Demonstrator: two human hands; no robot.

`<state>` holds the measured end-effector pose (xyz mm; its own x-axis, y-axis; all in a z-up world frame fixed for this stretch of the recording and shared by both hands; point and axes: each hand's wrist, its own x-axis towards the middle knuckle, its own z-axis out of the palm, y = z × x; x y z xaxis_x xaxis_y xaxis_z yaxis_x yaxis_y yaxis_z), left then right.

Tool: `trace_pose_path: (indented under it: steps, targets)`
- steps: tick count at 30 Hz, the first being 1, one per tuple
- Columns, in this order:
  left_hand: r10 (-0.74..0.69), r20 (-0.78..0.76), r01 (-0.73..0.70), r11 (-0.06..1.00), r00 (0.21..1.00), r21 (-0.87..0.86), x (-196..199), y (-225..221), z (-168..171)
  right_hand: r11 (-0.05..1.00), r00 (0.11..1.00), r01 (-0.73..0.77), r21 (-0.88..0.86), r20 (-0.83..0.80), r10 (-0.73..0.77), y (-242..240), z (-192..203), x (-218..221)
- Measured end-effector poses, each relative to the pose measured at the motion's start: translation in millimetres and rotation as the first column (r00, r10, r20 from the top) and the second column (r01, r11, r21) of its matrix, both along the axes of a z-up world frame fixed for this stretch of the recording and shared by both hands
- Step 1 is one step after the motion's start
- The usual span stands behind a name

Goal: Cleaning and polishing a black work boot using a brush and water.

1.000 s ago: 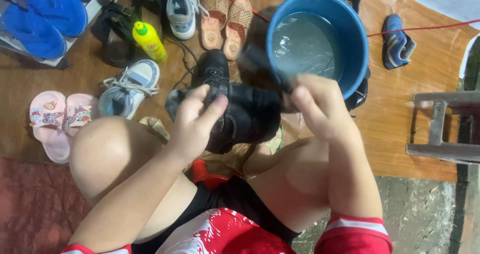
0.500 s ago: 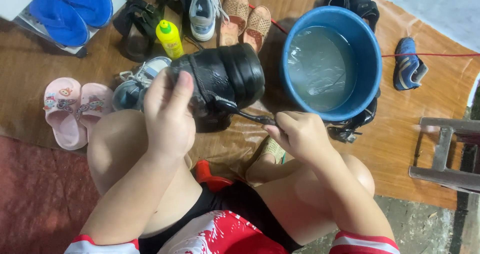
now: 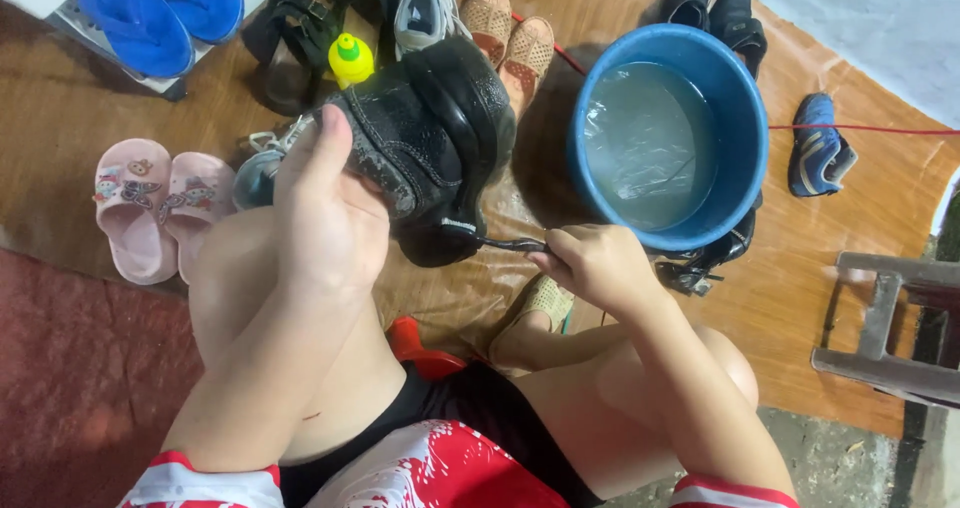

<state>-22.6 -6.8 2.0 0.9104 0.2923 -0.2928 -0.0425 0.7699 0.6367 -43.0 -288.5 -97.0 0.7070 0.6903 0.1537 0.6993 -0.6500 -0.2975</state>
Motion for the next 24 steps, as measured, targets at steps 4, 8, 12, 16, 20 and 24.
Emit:
trace_pose_path:
  steps: [4,8,12,16,20,24]
  targets:
    - [-0.007,-0.052,0.007,1.000,0.999,0.003,1,-1,-4,0.998,0.998,-0.068,0.004,0.012,0.068,0,3,-1]
    - [-0.027,-0.080,0.026,1.000,0.996,-0.017,-1,-7,-10,0.999,0.995,-0.024,0.044,0.097,0.020,-1,-3,-5]
    - [-0.075,-0.064,0.065,0.986,0.995,-0.153,0,-12,-10,0.999,0.980,0.033,0.006,0.197,-0.034,7,-18,-2]
    - [-0.161,-0.087,0.134,0.957,0.983,-0.259,2,0,-21,0.998,0.969,0.013,-0.055,0.248,0.001,22,-18,-11]
    - [-0.131,-0.078,0.108,0.963,0.988,-0.248,2,-1,-21,0.972,0.984,0.095,-0.215,0.167,-0.059,19,-43,-22]
    - [-0.089,-0.020,0.080,0.962,0.996,-0.262,9,4,-28,0.865,0.985,0.169,-0.472,0.058,-0.161,1,-79,-36]
